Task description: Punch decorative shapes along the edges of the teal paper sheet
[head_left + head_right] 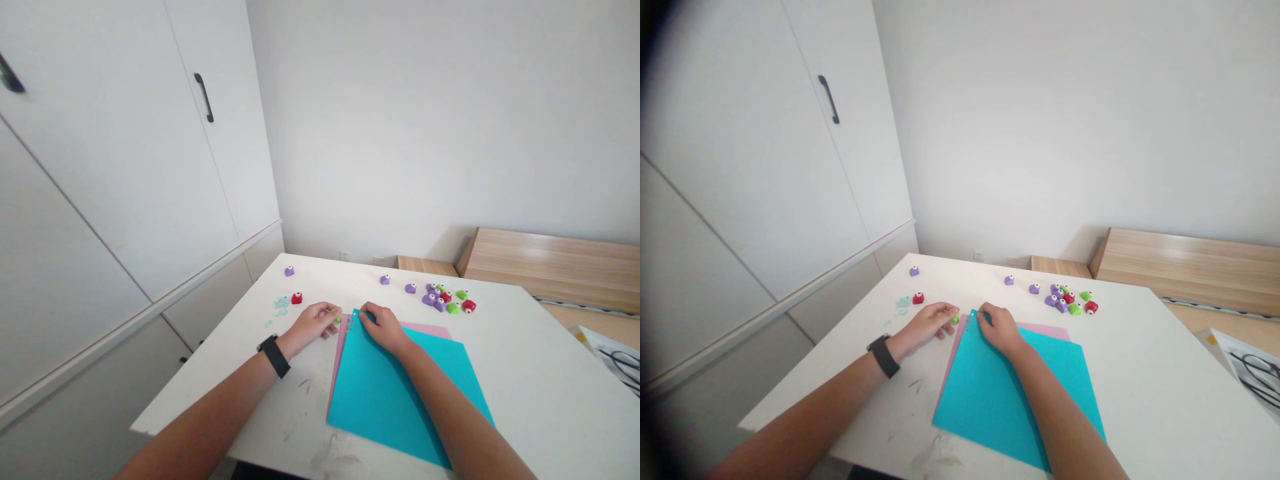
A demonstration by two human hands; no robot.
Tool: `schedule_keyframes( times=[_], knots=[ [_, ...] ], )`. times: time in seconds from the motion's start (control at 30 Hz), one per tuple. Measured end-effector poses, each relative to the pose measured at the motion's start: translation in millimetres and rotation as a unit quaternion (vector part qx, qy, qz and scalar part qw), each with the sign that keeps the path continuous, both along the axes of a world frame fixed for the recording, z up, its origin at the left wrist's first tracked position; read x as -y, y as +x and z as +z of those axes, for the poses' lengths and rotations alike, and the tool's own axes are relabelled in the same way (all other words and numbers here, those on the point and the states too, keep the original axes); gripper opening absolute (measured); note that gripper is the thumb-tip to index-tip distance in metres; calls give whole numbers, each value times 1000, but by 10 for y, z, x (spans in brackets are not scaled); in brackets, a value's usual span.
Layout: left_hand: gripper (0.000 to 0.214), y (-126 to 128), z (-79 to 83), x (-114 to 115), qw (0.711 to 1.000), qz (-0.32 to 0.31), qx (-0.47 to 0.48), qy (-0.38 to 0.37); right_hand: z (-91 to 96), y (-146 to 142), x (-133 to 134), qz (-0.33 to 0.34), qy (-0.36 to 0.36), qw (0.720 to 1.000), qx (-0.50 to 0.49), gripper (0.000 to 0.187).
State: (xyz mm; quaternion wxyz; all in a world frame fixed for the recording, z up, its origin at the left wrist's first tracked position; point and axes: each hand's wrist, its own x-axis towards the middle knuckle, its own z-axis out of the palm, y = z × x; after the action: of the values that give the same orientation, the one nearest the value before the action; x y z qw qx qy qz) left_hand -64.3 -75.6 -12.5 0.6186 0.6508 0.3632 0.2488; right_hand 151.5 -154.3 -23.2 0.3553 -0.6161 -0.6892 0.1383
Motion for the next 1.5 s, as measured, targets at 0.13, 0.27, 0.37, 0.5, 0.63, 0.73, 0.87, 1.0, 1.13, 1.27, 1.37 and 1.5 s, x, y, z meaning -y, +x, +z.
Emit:
schedule_keyframes(
  times=[0.13, 0.27, 0.37, 0.5, 0.63, 0.73, 0.87, 1.0, 1.13, 1.27, 1.37, 1.5],
  knots=[
    [58, -122, -35, -207, 998, 49, -21, 40, -38, 16, -7, -3, -5, 1000, -7, 19],
    [64, -213, -98, -364, 993, 63, -70, 69, -73, 18, -18, -10, -10, 1000, -9, 19],
    [66, -250, -129, -420, 990, 61, -91, 86, -90, 16, -26, -12, -12, 1000, -5, 19],
    [64, -298, -114, -452, 985, 67, -107, 114, -104, 16, -28, -13, -10, 1000, 1, 19],
    [54, -391, -48, -504, 971, 92, -120, 187, -116, 14, -26, -9, -4, 1000, 3, 20],
    [53, -458, 1, -558, 961, 104, -129, 223, -119, 8, -29, -9, -2, 1000, 5, 20],
    [56, -479, 21, -592, 960, 98, -141, 222, -108, -2, -29, -4, -6, 1000, 4, 20],
    [54, -456, -19, -545, 948, 82, -176, 251, -96, -8, -21, -1, -5, 1000, 0, 20],
    [51, -456, -48, -481, 871, 105, -301, 374, -102, -8, -18, 0, -5, 1000, 0, 20],
    [51, -476, -11, -480, 873, 112, -276, 386, -107, -10, -19, 0, -6, 1000, -1, 19],
    [50, -488, 15, -506, 895, 127, -225, 365, -100, -14, -21, 2, -6, 1000, -7, 19],
    [46, -455, -13, -498, 939, 83, -151, 297, -90, -5, -23, 4, -7, 1000, -24, 20]
  ],
)
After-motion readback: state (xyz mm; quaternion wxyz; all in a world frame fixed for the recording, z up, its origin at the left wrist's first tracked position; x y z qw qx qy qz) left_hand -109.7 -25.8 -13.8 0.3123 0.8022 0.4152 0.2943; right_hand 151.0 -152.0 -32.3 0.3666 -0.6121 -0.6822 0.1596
